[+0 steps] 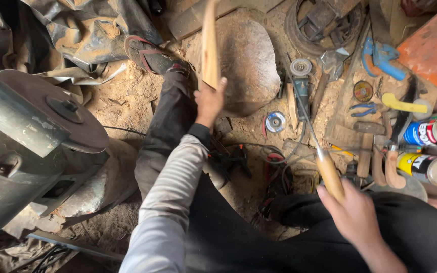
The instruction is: The person shapes a curved wooden piece using a bench grinder, a curved knife, and a power drill. They repeatedly smooth the edges and surface, inspect the piece, and use clamps to hold it while drilling a hole.
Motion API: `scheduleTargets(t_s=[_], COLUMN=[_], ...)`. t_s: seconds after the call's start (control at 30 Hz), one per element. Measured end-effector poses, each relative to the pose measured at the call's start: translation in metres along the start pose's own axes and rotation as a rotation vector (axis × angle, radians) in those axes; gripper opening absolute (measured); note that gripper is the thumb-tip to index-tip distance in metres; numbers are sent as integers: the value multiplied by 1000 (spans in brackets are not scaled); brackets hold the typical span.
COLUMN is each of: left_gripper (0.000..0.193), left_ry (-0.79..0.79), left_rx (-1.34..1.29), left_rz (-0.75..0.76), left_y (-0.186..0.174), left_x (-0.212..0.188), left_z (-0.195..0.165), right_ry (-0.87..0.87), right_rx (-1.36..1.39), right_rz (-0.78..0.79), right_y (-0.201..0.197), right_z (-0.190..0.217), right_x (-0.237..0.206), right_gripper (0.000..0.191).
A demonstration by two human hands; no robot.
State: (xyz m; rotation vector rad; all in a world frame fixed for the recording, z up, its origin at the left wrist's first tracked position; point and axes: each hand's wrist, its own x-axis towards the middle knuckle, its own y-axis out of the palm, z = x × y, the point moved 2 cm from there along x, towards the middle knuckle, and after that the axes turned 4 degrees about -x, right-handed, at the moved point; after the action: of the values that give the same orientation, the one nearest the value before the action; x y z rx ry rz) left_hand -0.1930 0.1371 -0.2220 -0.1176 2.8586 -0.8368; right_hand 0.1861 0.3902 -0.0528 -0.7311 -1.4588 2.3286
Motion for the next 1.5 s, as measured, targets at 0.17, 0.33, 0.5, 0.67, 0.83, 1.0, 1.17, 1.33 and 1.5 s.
scheduleTargets(t_s=[0.17,0.33,0.5,0.67,0.83,1.0,1.17,1.33,1.5], left_gripper=[91,94,96,103,100,65,45,32,31], left_ry=[32,44,18,105,258,602,342,273,314], left_rx=[123,121,284,380,436,486,-566,-1150,-1257], left_rz=[6,-3,-22,3,1,-226,10,383,411], left_y=[22,-9,-32,-11,-5,-32,-87,-156,-192], left_x=[-5,12,45,56,42,21,-2,-51,-105], left_z=[-16,-24,-13,-7,6,-7,-75,-134,-141], right_ry=[-205,-207,-308,-344,-70,-274,-402,-464,-482], right_rx=[-210,-237,-242,35,569,882,1018,1029,905], right_rz=[-72,-108,-175,-9,263,-60,77,248,190], right_y=[49,111,143,177,180,114,66,66,67], right_z=[94,148,167,201,216,215,204,177,158], right_x=[170,260,278,271,273,244,139,32,9], right_gripper=[39,42,44,36,27,17,16,17,23])
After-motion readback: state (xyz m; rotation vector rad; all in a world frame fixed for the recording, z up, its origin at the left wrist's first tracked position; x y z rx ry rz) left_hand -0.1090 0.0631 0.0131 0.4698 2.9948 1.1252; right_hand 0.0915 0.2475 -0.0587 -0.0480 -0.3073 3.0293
